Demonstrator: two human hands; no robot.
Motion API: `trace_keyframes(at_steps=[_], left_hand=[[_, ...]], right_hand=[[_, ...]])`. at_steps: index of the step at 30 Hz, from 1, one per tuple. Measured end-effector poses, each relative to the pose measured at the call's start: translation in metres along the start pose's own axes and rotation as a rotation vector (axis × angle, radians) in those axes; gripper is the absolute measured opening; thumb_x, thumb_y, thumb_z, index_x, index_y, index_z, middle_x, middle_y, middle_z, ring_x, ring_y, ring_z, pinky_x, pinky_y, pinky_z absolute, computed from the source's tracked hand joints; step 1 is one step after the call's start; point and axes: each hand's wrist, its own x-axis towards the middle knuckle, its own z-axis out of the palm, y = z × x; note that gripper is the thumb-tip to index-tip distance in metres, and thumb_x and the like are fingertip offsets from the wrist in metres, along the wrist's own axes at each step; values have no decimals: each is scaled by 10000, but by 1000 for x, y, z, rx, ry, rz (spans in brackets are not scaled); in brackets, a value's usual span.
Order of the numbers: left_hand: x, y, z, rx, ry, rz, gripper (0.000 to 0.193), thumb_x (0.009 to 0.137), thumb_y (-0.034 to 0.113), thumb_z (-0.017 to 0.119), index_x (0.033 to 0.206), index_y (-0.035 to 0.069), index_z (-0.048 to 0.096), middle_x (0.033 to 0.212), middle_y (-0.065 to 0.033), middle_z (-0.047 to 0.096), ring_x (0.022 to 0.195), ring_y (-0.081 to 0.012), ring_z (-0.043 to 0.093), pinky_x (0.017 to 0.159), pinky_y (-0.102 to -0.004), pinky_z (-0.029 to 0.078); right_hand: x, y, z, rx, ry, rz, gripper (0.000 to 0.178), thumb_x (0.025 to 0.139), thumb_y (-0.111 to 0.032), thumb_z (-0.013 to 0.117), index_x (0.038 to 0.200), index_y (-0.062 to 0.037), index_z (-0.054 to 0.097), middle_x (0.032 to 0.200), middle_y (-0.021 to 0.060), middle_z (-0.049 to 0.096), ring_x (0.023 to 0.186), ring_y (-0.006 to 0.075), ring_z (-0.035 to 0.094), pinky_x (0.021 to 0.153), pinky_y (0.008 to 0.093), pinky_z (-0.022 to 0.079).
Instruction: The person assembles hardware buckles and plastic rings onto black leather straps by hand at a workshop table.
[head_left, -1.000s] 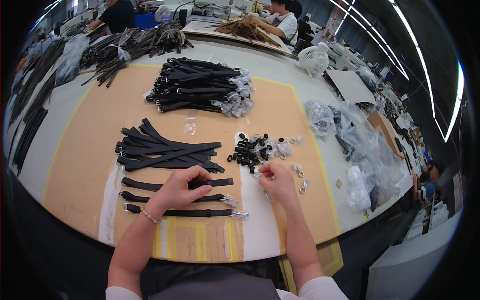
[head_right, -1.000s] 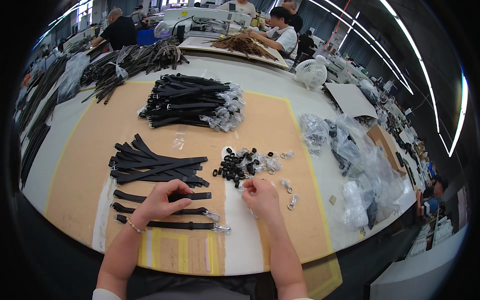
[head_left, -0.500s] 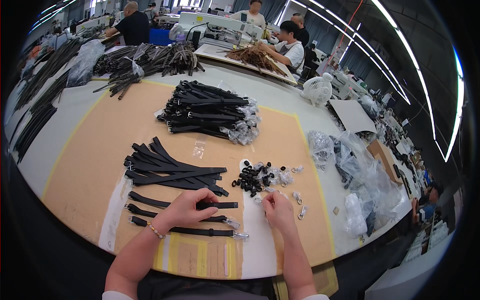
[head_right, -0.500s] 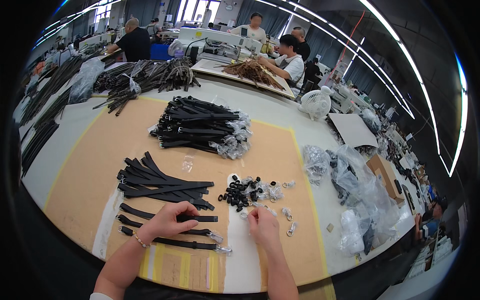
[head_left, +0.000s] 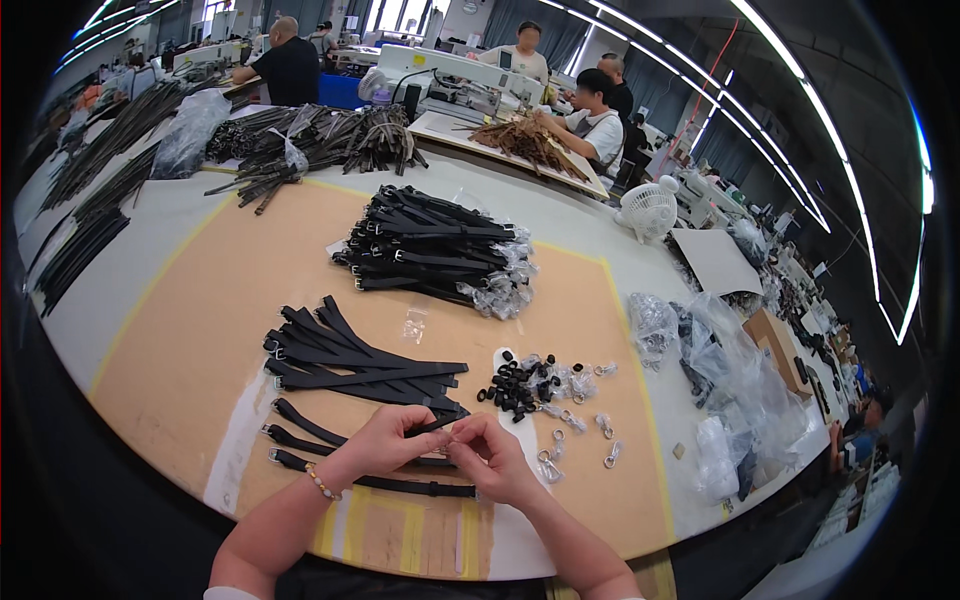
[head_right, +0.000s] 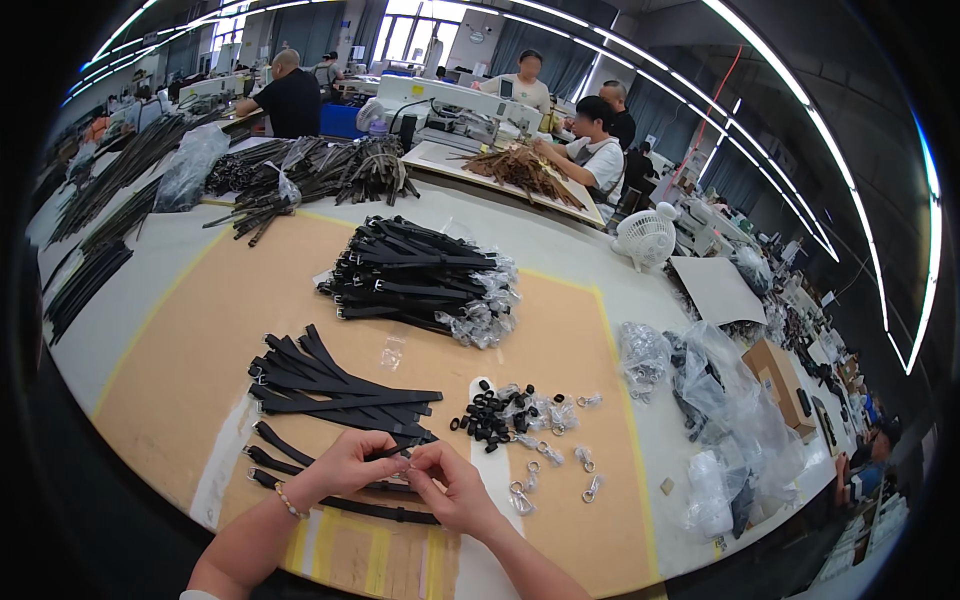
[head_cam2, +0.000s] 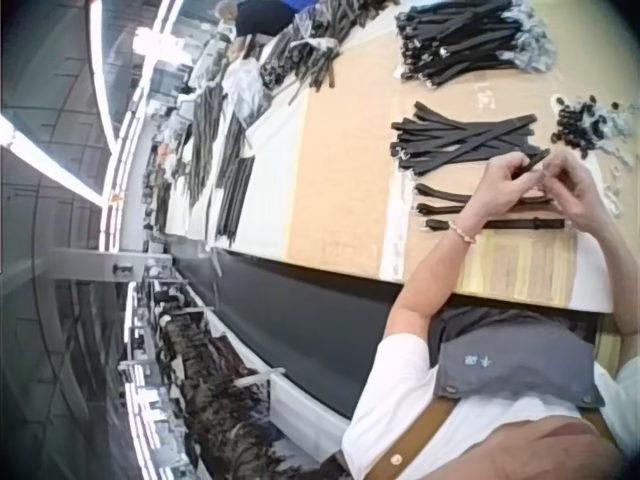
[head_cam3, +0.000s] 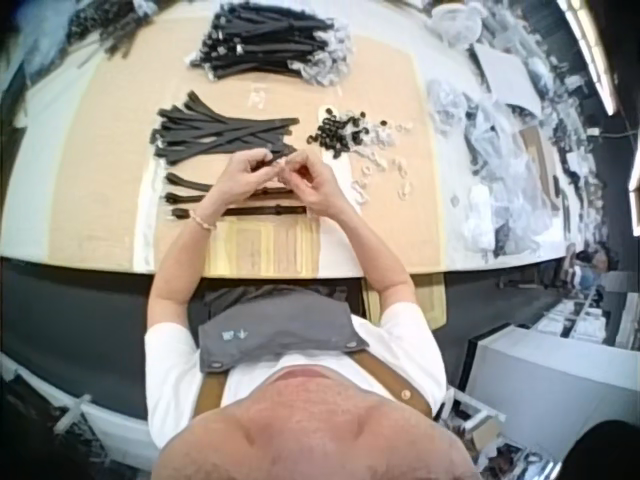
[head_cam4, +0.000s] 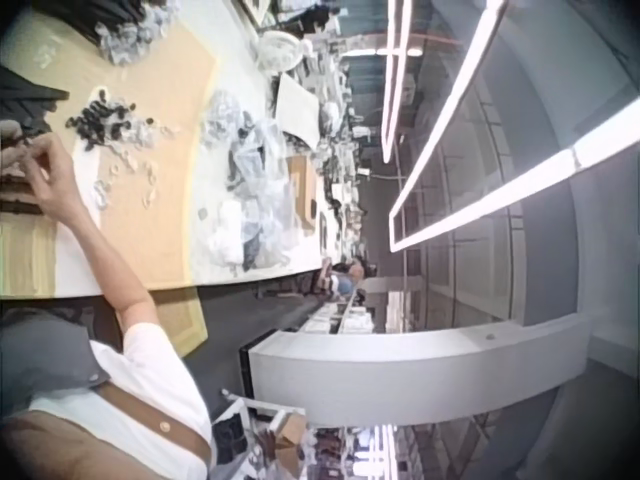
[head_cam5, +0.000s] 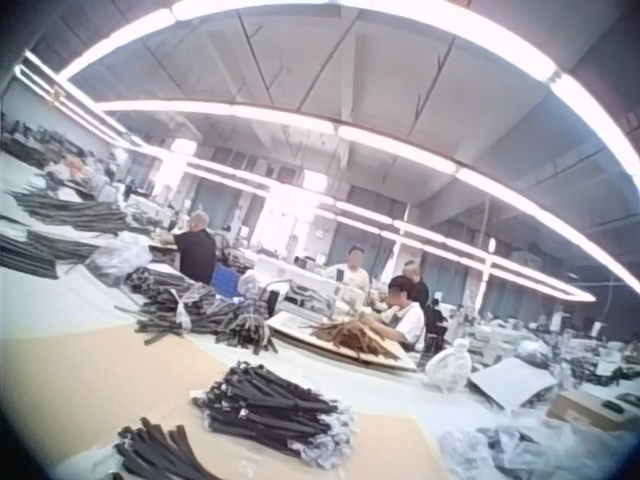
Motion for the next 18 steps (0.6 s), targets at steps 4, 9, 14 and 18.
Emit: trace_keyframes(at_steps=[4,9,14,18], left_hand=[[1,-2,6,131,35,4,250,982,259,698,915,20,669,731,53,578,687,-1,473,561,-215,389],[3,-8,7,-42,52,-73,233,983,247,694,924,23,675,709,59,556,642,-8,448,529,-217,357],[6,-14,3,-191,47,-165,205,976,227,706,896,43,665,717,65,590,617,-4,480,519,-200,359],[3,0,13,-38,55,-4,222,951,210,738,1032,21,653,807,42,622,711,-17,533,615,-201,431]], right_hand=[[-3,8,7,-55,80,-62,255,928,-2,696,1144,-10,561,1136,69,626,1008,111,638,896,268,539],[-5,14,7,-161,174,-64,186,902,-10,738,1074,-3,668,1058,71,705,945,113,679,811,280,578],[-5,7,-6,-290,84,-132,117,912,11,717,1025,4,687,1049,87,710,934,128,687,810,277,572],[-12,19,-13,211,169,24,123,924,31,692,1034,-6,654,1060,98,686,936,158,677,824,274,559]])
